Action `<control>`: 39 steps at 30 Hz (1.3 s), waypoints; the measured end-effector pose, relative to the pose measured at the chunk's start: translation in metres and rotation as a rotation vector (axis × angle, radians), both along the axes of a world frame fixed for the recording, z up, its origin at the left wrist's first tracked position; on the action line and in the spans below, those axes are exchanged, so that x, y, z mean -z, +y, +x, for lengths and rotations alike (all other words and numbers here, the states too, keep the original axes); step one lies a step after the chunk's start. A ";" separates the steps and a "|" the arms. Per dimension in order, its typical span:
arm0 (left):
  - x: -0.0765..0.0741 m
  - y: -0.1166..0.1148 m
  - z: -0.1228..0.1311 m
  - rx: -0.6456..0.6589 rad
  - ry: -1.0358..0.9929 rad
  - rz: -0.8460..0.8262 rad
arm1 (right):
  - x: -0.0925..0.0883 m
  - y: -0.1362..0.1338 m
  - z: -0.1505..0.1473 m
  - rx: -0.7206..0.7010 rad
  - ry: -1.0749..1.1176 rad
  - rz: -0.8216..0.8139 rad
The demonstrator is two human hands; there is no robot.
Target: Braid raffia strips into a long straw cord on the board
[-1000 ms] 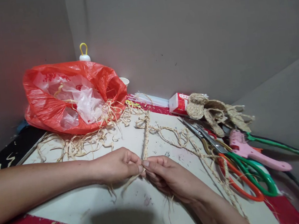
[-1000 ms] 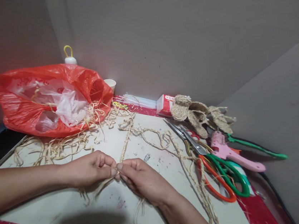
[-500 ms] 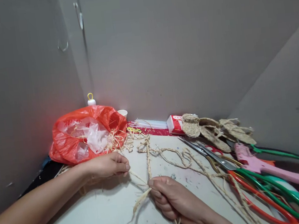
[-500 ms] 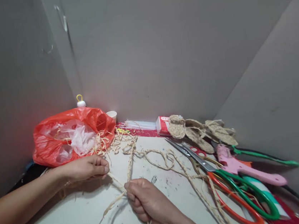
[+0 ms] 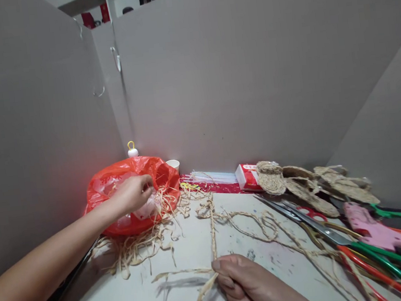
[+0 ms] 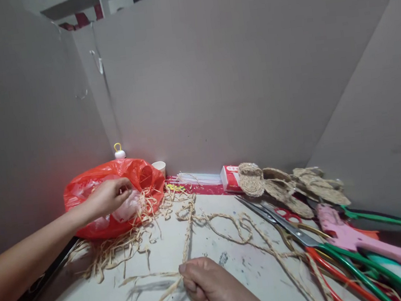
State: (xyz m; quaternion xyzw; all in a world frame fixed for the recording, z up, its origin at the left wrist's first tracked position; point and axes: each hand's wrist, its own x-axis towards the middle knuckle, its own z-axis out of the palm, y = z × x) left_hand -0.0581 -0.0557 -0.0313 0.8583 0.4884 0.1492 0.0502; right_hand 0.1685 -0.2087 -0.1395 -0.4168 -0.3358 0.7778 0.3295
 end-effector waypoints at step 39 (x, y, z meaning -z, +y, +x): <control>0.008 0.035 -0.020 0.115 -0.251 -0.184 | -0.002 0.003 0.005 -0.103 -0.034 0.054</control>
